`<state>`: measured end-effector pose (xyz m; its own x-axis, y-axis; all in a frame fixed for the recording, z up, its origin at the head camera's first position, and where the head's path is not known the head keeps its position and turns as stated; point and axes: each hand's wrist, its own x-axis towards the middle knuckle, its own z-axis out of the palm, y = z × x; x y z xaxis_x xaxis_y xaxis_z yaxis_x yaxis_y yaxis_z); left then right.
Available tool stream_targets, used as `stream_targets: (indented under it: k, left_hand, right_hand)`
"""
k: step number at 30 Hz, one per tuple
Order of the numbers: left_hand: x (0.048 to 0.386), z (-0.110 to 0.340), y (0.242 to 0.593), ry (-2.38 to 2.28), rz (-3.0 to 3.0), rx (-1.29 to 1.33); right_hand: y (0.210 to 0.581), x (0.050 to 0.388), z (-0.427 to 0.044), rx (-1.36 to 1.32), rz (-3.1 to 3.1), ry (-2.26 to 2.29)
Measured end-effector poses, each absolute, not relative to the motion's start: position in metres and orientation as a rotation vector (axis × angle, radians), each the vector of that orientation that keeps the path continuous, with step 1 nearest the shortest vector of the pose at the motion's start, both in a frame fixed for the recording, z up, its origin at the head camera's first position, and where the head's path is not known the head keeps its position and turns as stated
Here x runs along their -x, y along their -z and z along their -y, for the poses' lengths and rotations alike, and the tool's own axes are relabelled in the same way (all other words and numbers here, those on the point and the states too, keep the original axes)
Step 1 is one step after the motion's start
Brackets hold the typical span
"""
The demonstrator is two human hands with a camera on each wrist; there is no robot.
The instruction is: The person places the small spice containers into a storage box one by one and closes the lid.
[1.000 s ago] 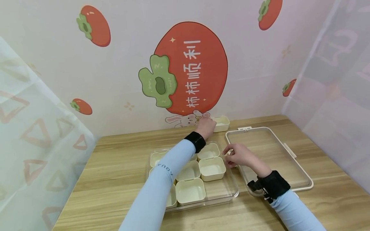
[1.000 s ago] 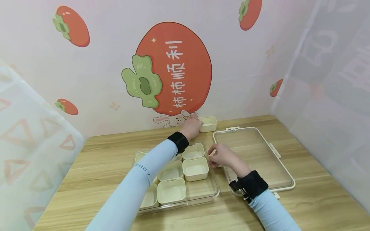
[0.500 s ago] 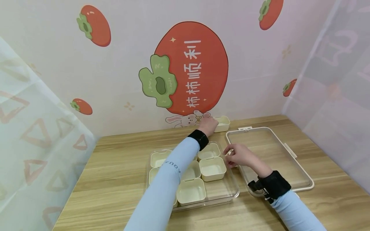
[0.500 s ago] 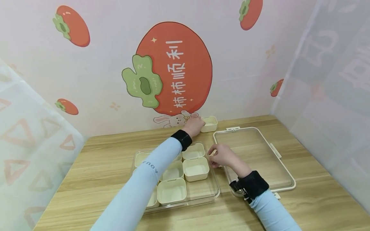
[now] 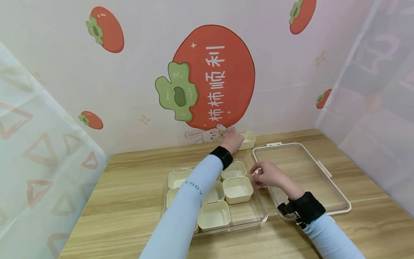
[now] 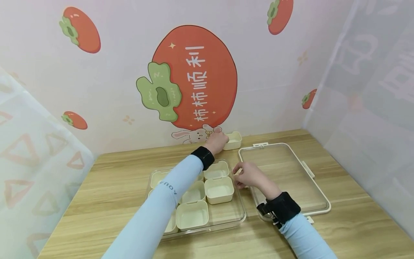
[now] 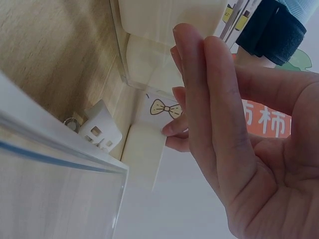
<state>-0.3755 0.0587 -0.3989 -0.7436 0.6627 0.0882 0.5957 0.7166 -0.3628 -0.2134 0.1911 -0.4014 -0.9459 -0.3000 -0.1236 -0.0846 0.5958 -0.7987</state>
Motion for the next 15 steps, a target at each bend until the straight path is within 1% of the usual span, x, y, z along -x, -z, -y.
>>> stream_targets:
  k: [15]
  left_hand:
    - [0.3702, -0.06, 0.3944, -0.586, 2.546, 1.02]
  right_hand:
    - [0.4038, 0.215, -0.1932, 0.326, -2.566, 1.288]
